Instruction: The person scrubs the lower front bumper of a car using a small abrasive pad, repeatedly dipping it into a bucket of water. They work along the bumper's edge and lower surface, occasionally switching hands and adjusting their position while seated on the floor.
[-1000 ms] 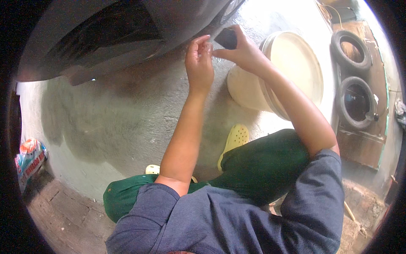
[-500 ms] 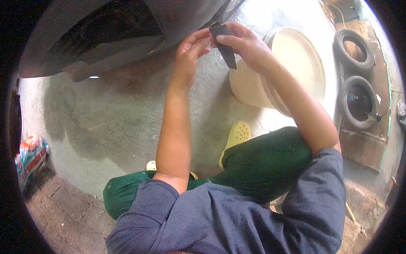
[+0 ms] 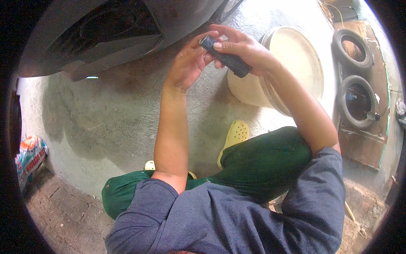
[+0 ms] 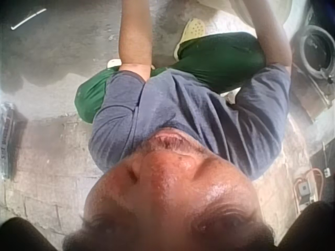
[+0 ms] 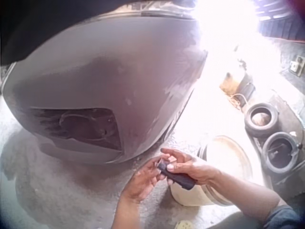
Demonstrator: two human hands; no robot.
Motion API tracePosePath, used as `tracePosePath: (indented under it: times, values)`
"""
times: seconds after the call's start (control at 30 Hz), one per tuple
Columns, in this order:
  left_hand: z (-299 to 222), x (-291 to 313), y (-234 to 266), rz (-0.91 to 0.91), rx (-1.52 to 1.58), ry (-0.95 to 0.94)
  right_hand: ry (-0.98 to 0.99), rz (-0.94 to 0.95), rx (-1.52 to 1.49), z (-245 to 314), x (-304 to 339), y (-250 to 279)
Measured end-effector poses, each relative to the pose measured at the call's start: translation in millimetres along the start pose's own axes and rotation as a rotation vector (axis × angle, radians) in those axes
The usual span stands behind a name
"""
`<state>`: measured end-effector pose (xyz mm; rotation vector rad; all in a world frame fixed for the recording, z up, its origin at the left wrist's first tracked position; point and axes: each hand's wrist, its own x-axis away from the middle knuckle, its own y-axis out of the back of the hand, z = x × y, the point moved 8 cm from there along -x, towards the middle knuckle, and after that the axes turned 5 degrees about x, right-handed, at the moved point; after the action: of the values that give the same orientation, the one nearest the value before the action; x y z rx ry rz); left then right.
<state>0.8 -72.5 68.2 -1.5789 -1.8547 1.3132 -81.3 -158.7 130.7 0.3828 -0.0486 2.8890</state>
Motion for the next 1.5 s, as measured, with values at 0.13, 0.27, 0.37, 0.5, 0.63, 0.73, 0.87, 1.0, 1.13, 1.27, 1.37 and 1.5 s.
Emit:
tracePosePath:
  times: [0.13, 0.27, 0.37, 0.5, 0.63, 0.73, 0.87, 1.0, 1.13, 1.27, 1.37, 1.5]
  values:
    - [-2.6, -2.0, 12.9, -0.071, 0.062, -0.043, -0.006, -0.045, 0.043, 1.5, -4.7, -0.9]
    - [1.5, 0.5, 29.1, -0.324, 0.069, -0.030, -0.035, -0.127, 0.174, -5.3, -6.6, 11.2]
    - [9.7, 4.1, 43.2, -0.488, 0.142, -0.020, 0.100, -0.256, 0.510, -1.9, -6.5, 16.9]
    - [18.1, 10.2, 60.0, -0.599, 0.221, 0.004, 0.427, -0.131, 1.242, 24.0, 0.8, -4.9]
    - [30.7, 4.2, 52.7, -0.541, 0.194, 0.060, 0.405, -0.035, 1.122, 29.7, 4.2, -16.1]
    - [36.3, 7.8, 44.3, -0.701, 0.036, 0.121, 0.392, -0.077, 1.127, 32.3, 1.9, -9.5]
    - [16.0, 1.1, 35.7, -0.679, -0.310, -0.134, 0.144, -0.251, 0.986, 21.4, -1.1, 12.1]
    - [11.5, -7.7, 10.8, -0.403, -0.361, -0.157, 0.071, -0.300, 0.875, 16.7, -0.1, 17.6]
    - [14.0, -11.4, 11.6, -0.382, -0.315, -0.161, -0.002, -0.333, 0.964, 15.9, -0.8, 19.9]
    - [11.3, -6.1, 18.5, -0.463, -0.197, -0.217, 0.078, -0.386, 0.849, 25.8, 6.4, 21.8]
    - [8.3, -5.8, 17.8, -0.441, -0.311, -0.178, 0.052, -0.415, 0.813, 25.7, 8.7, 31.8]
    - [7.0, -7.8, 14.3, -0.420, -0.339, -0.126, 0.021, -0.381, 0.854, 32.2, 6.0, 21.1]
